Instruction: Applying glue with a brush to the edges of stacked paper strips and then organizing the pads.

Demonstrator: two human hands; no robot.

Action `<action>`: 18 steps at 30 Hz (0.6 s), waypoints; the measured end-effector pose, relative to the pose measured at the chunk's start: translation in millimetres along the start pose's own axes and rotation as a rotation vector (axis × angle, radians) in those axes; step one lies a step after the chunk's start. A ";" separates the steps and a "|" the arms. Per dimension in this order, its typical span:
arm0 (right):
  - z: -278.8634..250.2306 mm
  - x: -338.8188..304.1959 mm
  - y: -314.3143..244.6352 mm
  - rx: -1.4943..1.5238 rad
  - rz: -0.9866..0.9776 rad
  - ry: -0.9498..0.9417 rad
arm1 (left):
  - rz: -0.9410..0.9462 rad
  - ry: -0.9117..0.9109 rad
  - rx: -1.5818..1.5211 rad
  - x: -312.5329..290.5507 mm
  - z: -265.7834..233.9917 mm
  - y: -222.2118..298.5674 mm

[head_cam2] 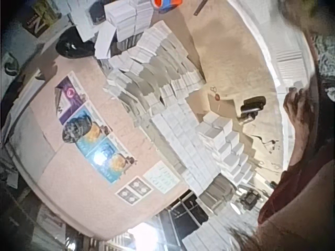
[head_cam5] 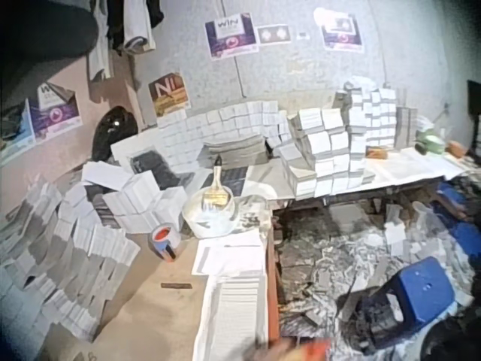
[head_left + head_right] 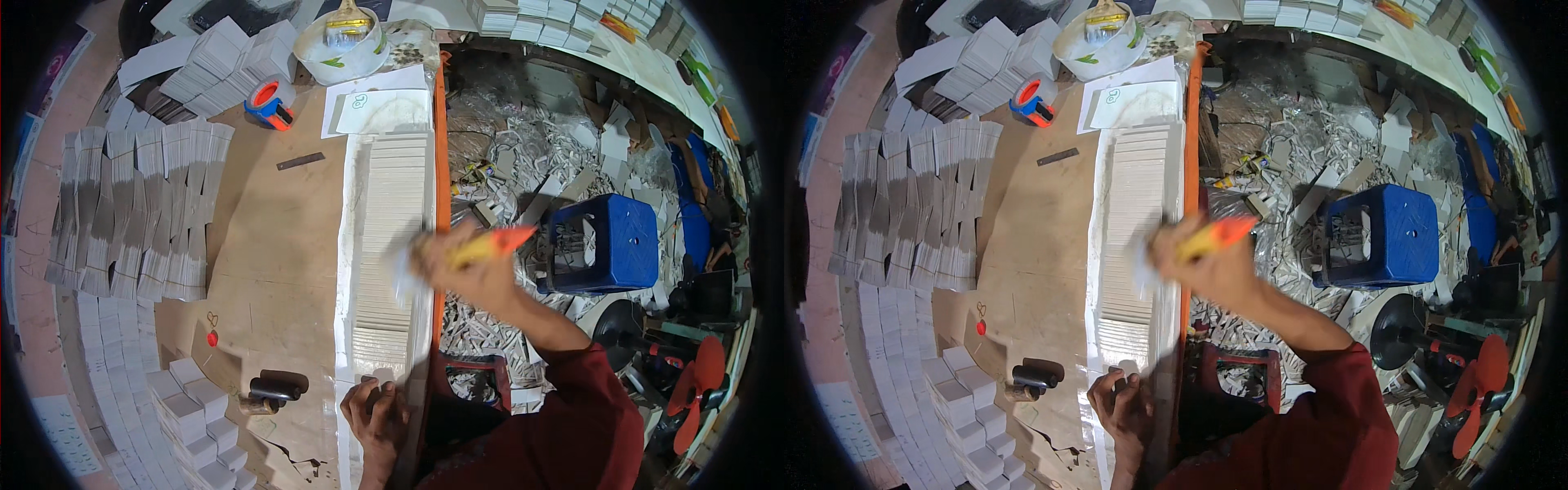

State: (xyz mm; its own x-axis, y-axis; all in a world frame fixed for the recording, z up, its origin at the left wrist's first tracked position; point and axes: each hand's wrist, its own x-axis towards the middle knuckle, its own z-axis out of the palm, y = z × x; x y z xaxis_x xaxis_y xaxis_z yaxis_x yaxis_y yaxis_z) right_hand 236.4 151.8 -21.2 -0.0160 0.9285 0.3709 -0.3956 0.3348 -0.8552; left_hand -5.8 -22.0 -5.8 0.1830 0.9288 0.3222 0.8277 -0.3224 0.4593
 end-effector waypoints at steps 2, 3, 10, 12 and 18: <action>-3.4 4.0 -26.9 -0.562 -0.074 0.324 | -0.025 0.010 0.033 -0.8 -1.1 0.4; 0.2 -0.4 -28.4 -0.569 -0.078 0.331 | -0.017 0.009 0.026 0.4 0.9 0.9; 6.5 10.1 -29.4 -0.095 -0.159 0.101 | -0.009 0.013 0.022 -0.4 6.3 -3.4; -21.4 23.8 -58.0 -0.664 -0.388 0.161 | -0.047 0.018 0.056 -6.5 -0.6 -3.1; 18.0 -17.5 -70.9 -0.325 -0.325 -0.175 | -0.044 -0.051 -0.049 3.4 -3.7 0.4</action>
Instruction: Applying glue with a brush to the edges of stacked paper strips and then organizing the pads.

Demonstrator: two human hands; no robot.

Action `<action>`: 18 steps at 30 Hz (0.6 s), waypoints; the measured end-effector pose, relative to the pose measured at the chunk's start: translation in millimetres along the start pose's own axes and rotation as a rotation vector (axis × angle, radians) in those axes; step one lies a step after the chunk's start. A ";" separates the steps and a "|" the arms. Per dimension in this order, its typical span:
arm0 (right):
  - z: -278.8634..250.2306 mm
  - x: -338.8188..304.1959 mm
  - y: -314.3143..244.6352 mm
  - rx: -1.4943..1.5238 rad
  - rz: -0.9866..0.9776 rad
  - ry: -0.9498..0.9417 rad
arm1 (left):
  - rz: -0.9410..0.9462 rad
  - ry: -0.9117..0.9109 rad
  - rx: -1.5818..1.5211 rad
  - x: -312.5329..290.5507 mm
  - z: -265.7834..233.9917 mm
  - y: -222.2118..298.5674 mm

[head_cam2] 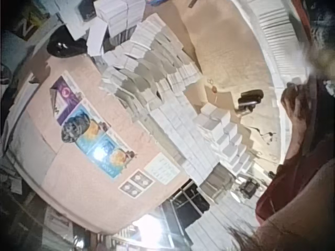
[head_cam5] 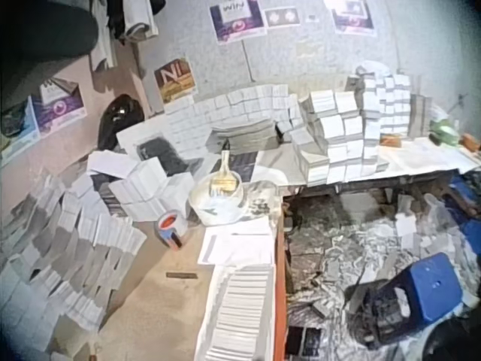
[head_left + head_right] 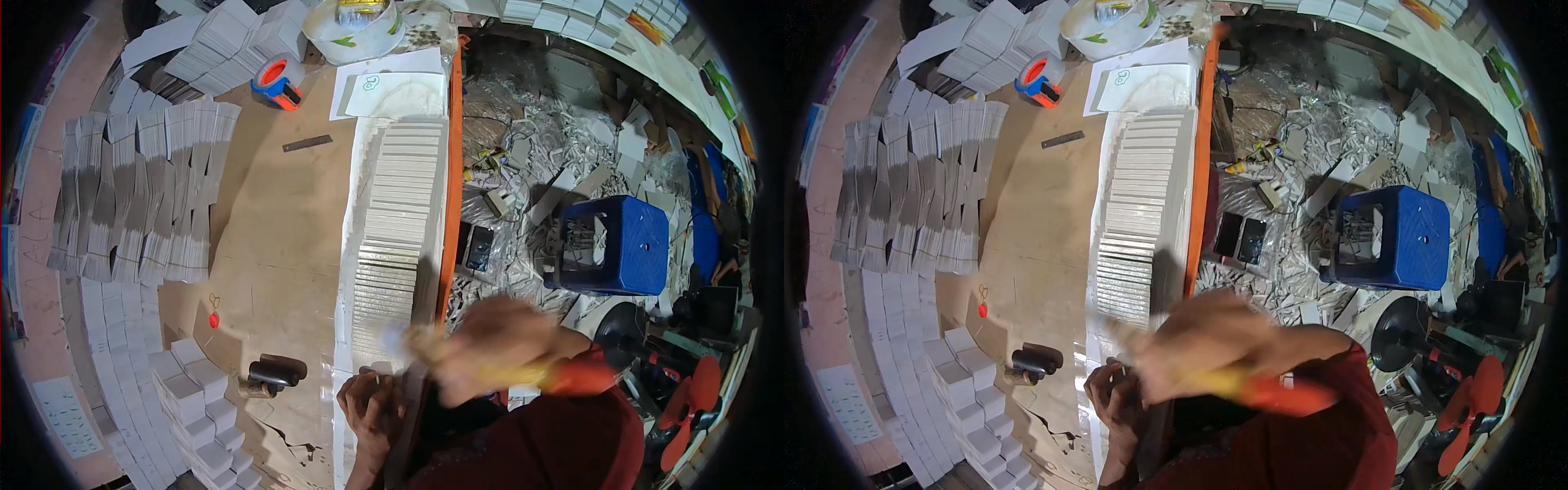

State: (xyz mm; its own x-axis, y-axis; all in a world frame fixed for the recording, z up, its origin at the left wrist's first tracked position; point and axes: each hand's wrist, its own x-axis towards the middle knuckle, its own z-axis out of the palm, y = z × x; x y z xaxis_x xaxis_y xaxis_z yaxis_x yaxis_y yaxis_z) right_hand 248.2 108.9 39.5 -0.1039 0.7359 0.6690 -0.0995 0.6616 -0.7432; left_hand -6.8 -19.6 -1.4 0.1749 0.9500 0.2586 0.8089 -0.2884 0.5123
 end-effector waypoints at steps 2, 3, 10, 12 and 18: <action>35.8 -11.7 -0.3 -0.067 -0.115 -0.234 | -0.015 0.004 0.018 -4.1 -0.5 -4.6; 42.9 -18.7 11.3 -0.092 -0.063 -0.243 | -0.019 0.014 0.022 -6.2 -0.2 -5.3; 13.4 2.0 39.9 -0.280 0.356 -0.043 | -0.004 0.031 0.079 -5.6 3.8 -1.2; 8.6 5.4 53.3 -0.275 0.319 0.031 | -0.008 0.024 0.068 -4.3 2.5 -0.2; -13.9 20.7 84.2 -0.257 0.296 0.260 | -0.010 0.025 0.052 -2.8 2.3 0.5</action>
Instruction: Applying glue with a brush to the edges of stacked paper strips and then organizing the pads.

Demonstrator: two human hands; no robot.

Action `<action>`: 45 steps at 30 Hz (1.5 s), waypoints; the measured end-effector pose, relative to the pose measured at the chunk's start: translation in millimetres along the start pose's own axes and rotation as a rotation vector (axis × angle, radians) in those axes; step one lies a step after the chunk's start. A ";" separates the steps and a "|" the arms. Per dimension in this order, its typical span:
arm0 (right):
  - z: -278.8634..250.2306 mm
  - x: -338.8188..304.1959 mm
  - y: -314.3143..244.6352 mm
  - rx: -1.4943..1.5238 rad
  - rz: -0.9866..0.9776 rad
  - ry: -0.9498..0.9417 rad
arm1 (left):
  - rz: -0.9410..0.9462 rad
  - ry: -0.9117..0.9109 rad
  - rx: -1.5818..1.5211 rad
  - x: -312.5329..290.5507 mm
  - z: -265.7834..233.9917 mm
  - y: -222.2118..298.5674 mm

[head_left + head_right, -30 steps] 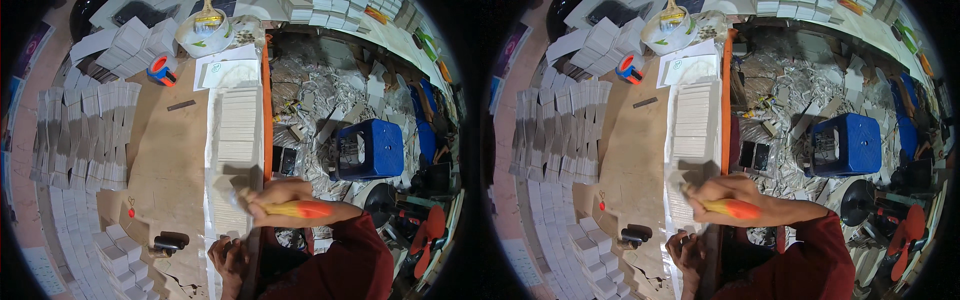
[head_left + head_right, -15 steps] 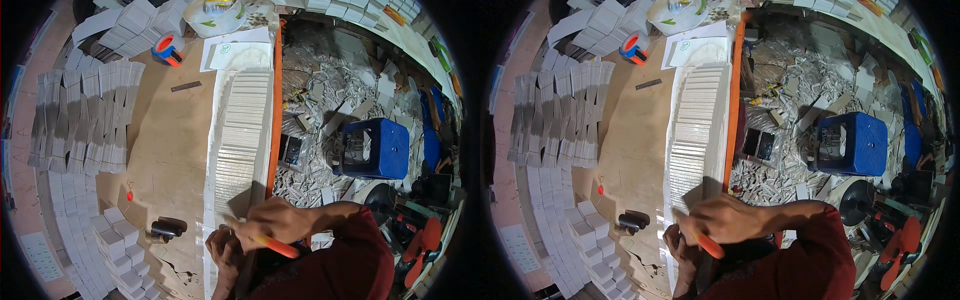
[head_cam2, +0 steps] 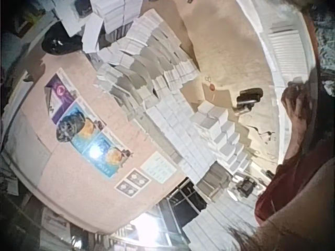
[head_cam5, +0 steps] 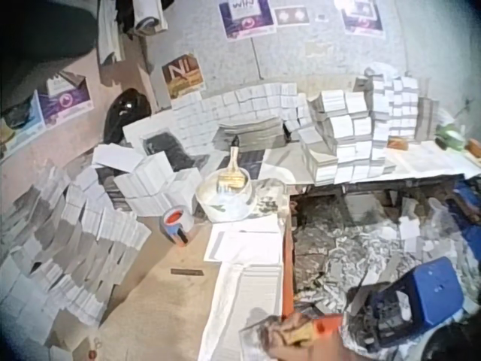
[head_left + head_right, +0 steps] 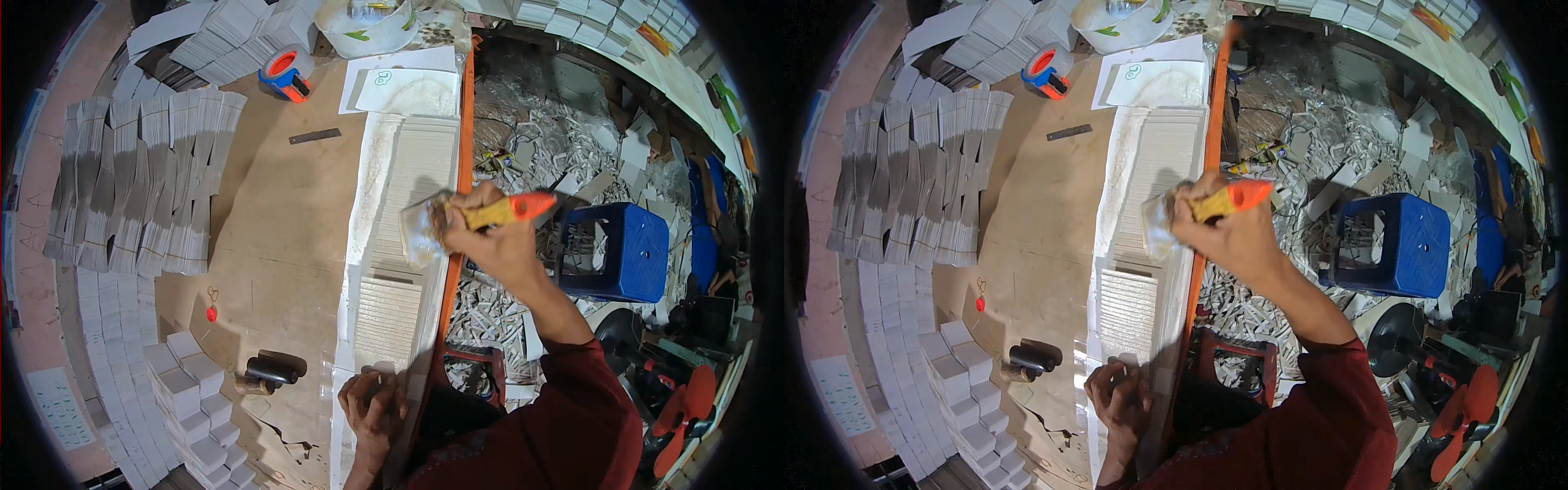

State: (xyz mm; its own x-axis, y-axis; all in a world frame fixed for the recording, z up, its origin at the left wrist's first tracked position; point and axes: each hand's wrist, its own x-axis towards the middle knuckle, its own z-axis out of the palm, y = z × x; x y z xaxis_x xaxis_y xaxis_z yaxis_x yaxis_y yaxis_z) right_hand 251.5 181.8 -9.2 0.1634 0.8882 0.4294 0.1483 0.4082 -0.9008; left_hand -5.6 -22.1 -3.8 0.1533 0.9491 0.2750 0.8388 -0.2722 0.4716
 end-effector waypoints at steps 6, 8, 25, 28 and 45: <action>-14.6 41.7 11.6 -0.280 0.016 0.131 | 0.002 0.013 -0.005 0.4 0.3 0.6; -15.7 50.3 14.9 -0.304 0.033 0.143 | 0.010 0.024 -0.003 0.5 0.6 0.5; -30.0 35.2 -27.1 -0.227 -0.225 0.412 | 0.057 0.095 -0.009 -2.9 3.8 -6.1; 10.8 -42.2 -54.7 1.084 0.088 -0.556 | 0.017 0.079 -0.021 -1.9 4.8 -3.3; 15.9 13.6 -22.0 -0.089 0.154 -0.437 | 0.008 0.008 -0.073 2.7 -5.0 -4.5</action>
State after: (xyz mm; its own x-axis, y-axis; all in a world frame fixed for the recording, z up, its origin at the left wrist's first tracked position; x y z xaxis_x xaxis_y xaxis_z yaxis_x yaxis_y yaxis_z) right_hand 234.9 188.2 15.4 -0.2327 0.9505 0.2062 0.2405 0.2616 -0.9347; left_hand -11.6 -19.1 -1.0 0.1555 0.9456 0.2859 0.7970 -0.2911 0.5292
